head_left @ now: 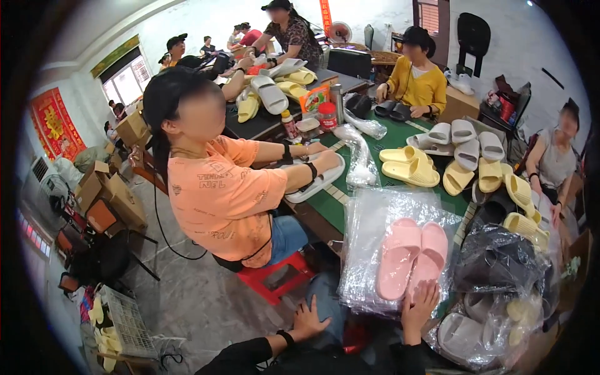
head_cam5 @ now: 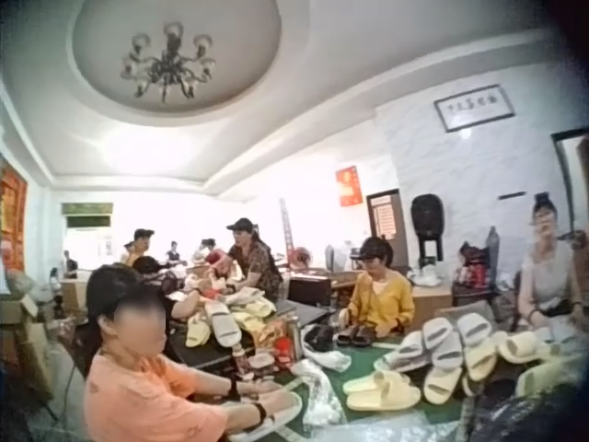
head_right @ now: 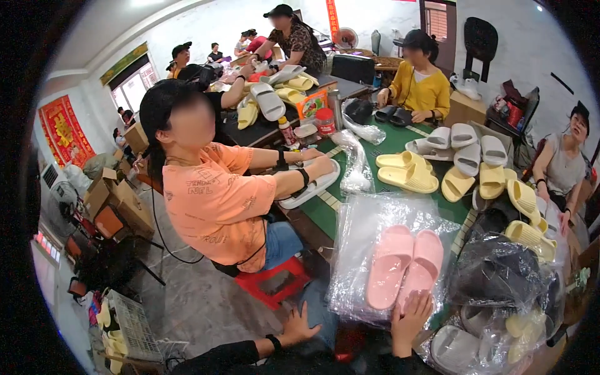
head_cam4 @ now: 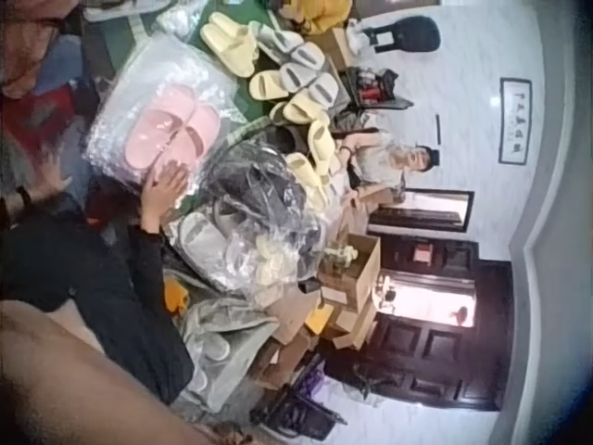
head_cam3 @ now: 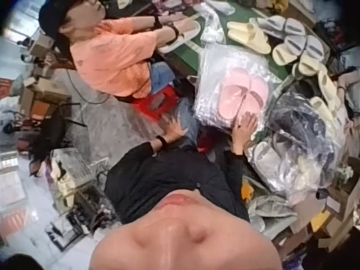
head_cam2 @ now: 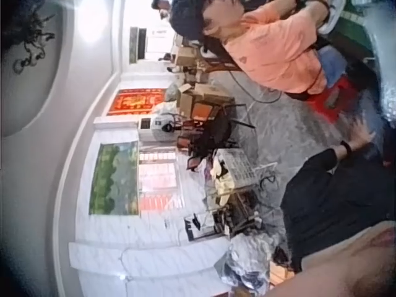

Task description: Pack footwear into plastic bags at a manufacturing station.

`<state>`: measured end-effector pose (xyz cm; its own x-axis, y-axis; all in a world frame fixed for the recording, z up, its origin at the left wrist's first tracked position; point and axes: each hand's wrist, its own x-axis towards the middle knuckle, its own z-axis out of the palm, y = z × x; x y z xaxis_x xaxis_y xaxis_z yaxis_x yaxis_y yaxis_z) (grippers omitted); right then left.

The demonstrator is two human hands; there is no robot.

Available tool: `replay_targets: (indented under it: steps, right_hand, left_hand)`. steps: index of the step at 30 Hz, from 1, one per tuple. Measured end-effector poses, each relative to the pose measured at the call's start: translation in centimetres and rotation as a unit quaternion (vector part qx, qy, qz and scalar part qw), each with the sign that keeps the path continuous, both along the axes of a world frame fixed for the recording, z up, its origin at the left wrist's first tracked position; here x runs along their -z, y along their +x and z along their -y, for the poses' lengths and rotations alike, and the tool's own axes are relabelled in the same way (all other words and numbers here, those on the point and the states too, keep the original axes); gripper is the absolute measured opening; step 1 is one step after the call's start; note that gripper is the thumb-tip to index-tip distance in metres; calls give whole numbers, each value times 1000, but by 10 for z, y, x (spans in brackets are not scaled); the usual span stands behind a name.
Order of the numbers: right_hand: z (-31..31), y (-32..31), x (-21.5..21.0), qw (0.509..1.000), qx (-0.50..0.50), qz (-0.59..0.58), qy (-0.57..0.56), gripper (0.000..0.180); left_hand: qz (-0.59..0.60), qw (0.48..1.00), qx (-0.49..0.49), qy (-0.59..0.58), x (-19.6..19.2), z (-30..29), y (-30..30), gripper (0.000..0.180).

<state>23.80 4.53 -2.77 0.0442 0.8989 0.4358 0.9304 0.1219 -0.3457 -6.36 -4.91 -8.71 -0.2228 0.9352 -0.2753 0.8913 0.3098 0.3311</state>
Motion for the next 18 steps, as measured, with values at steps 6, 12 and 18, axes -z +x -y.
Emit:
replay_targets:
  steps: [6, 12, 18]
  right_hand:
    - [0, -1, 1, 1000, 7, 19, -7, 59]
    - [0, -2, 0, 1000, 7, 14, 0, 58]
    - [0, -6, -4, 1000, 4, 13, 2, 55]
  left_hand:
    - [7, 1000, 0, -18, 2, 0, -2, 101]
    - [15, 1000, -3, -23, -5, -3, -1, 100]
    - [9, 1000, 0, 8, 4, 2, -4, 100]
